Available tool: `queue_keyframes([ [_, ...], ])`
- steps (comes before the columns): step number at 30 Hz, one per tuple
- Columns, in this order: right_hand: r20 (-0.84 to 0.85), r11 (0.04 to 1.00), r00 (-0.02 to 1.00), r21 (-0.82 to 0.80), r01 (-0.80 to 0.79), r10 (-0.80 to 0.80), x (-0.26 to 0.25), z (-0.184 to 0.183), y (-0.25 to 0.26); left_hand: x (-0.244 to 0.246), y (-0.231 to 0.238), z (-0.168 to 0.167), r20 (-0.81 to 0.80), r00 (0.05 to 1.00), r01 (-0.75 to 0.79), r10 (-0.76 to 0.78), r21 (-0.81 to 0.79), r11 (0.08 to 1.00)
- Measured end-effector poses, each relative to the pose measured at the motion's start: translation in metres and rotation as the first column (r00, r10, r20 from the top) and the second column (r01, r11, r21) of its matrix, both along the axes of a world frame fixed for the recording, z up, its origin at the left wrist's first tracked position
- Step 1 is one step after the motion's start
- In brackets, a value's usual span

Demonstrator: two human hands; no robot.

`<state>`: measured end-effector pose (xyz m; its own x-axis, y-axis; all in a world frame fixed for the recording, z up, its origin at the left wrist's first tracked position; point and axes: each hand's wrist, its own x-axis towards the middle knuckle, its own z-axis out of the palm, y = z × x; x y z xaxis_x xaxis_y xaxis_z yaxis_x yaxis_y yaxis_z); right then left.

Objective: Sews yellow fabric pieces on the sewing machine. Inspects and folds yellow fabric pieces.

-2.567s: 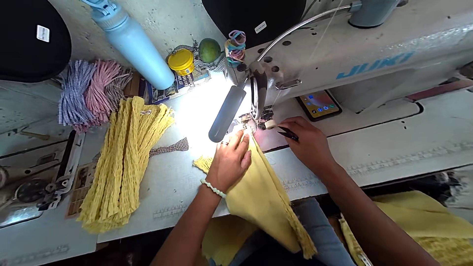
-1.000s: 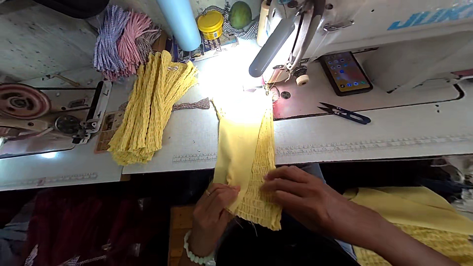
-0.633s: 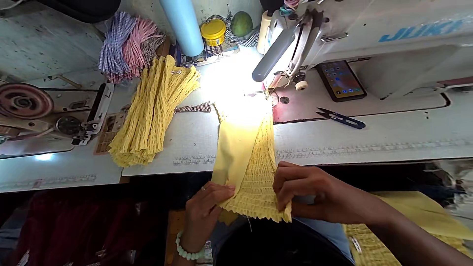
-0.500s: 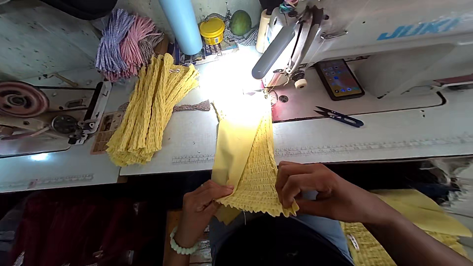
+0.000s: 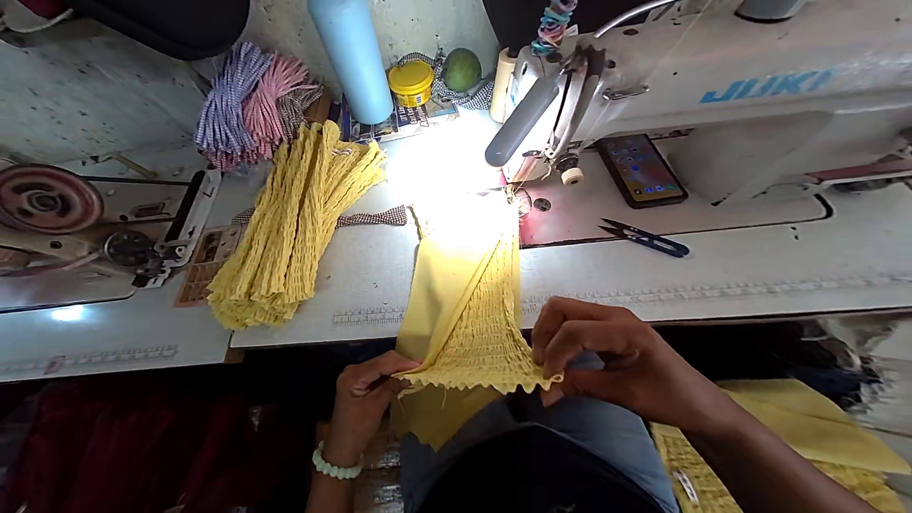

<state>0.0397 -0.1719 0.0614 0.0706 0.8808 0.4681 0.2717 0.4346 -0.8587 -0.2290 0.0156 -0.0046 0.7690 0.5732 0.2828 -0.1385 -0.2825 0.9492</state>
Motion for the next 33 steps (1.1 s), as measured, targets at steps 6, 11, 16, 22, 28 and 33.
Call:
queue_keyframes([
  [6, 0.011, 0.995, 0.997, 0.062, -0.082, 0.081, -0.012, 0.009, 0.007, -0.002, -0.004, -0.001, 0.036, 0.999, -0.013, 0.018, -0.118, 0.993],
  [11, -0.063, 0.997, 0.995, 0.043, -0.069, 0.072, -0.013, 0.011, 0.003, 0.0, -0.002, -0.005, 0.052, 0.996, -0.057, 0.068, -0.192, 0.98],
  [16, -0.108, 0.996, 0.99, 0.023, -0.087, 0.089, -0.009, 0.012, -0.002, -0.001, -0.002, -0.008, 0.035, 0.996, -0.072, 0.085, -0.264, 0.962],
  [22, 0.265, 0.988, 0.964, 0.15, -0.034, -0.008, -0.028, 0.022, 0.01, -0.007, -0.001, 0.005, 0.073, 0.995, -0.043, 0.067, -0.285, 0.958],
  [28, 0.472, 0.978, 0.882, 0.192, -0.083, -0.018, -0.042, 0.034, 0.04, 0.002, -0.001, 0.033, 0.136, 0.972, -0.156, 0.191, -0.234, 0.96],
  [33, 0.44, 0.982, 0.897, 0.186, -0.035, -0.051, -0.048, 0.037, 0.05, 0.019, -0.025, 0.047, 0.034, 0.945, -0.326, 0.324, 0.085, 0.942],
])
